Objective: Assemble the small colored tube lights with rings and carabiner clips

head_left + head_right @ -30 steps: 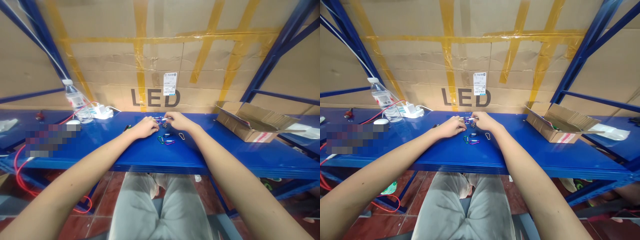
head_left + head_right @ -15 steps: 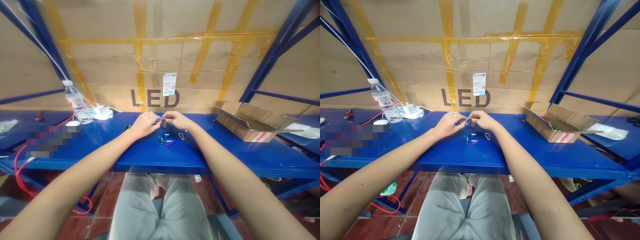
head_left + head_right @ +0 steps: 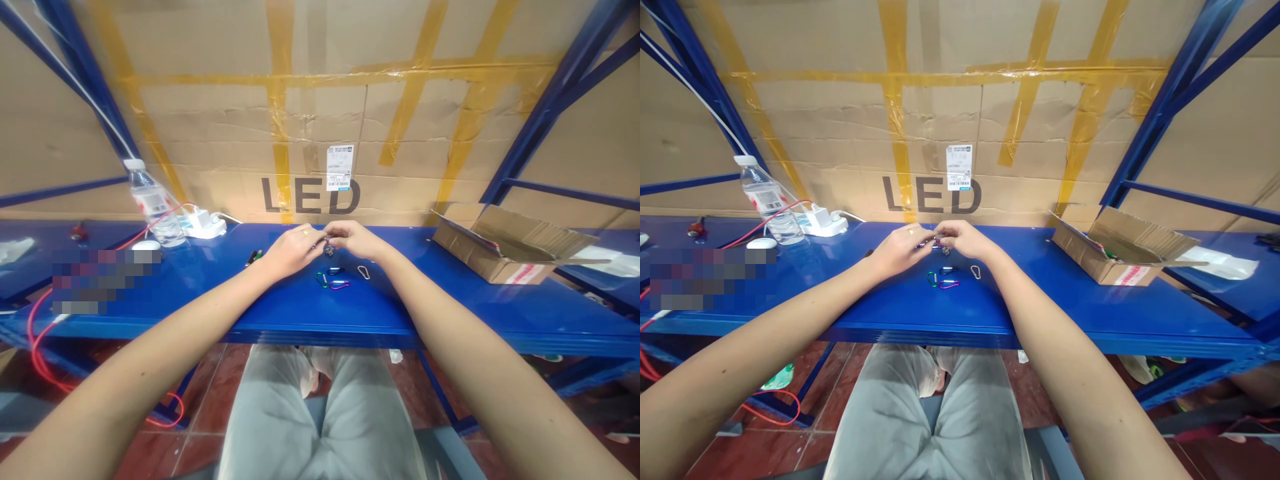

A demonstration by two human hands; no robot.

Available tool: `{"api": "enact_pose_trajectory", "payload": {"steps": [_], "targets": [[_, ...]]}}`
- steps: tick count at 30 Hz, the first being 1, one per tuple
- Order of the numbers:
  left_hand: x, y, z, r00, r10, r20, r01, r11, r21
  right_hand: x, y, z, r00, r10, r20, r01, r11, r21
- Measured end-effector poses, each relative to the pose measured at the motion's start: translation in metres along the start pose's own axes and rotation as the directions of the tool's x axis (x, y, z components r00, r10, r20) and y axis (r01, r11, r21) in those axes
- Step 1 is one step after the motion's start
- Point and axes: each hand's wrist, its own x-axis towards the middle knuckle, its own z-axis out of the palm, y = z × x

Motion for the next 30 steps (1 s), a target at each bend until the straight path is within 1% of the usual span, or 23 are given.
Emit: {"api": "enact_pose_trajectory", "payload": {"steps": [9, 14, 17, 20, 24, 28, 30], "targets": [[0.0, 0.001, 0.0, 1.0, 0.001, 0.014, -0.001, 1.0, -0.016, 0.002, 0.005, -0.001, 0.999, -0.037, 0.006, 0.037, 0.999, 0.003], [0.0, 0.001, -0.001, 1.0, -0.004, 0.012, 0.004, 1.0, -0.02, 0.002, 0.004, -0.001, 1.0, -0.019, -0.02, 0.019, 1.0, 0.025], [-0.001, 0.0, -0.003, 1.0, -0.028, 0.003, 0.028, 0.999, -0.045, 0.0, 0.0, -0.002, 0.999, -0.002, -0.032, 0.004, 0.998, 0.057], [-0.001, -0.001, -0.005, 0.998, -0.064, -0.019, 0.062, 0.996, -0.066, -0.004, -0.005, -0.002, 1.0, -0.017, -0.025, 0.02, 0.994, 0.107], [-0.001, -0.002, -0.009, 0.994, -0.096, -0.046, 0.095, 0.995, -0.032, -0.006, -0.009, -0.003, 1.0, -0.013, -0.005, 0.014, 0.989, 0.149], [-0.002, -0.003, -0.011, 0.986, -0.16, -0.053, 0.159, 0.987, -0.023, -0.004, -0.006, -0.002, 1.0, 0.004, -0.004, -0.004, 0.995, 0.097], [-0.002, -0.005, -0.011, 0.976, -0.215, -0.038, 0.214, 0.976, -0.04, -0.003, -0.002, -0.002, 1.0, -0.001, -0.016, 0.001, 1.0, 0.0]]}}
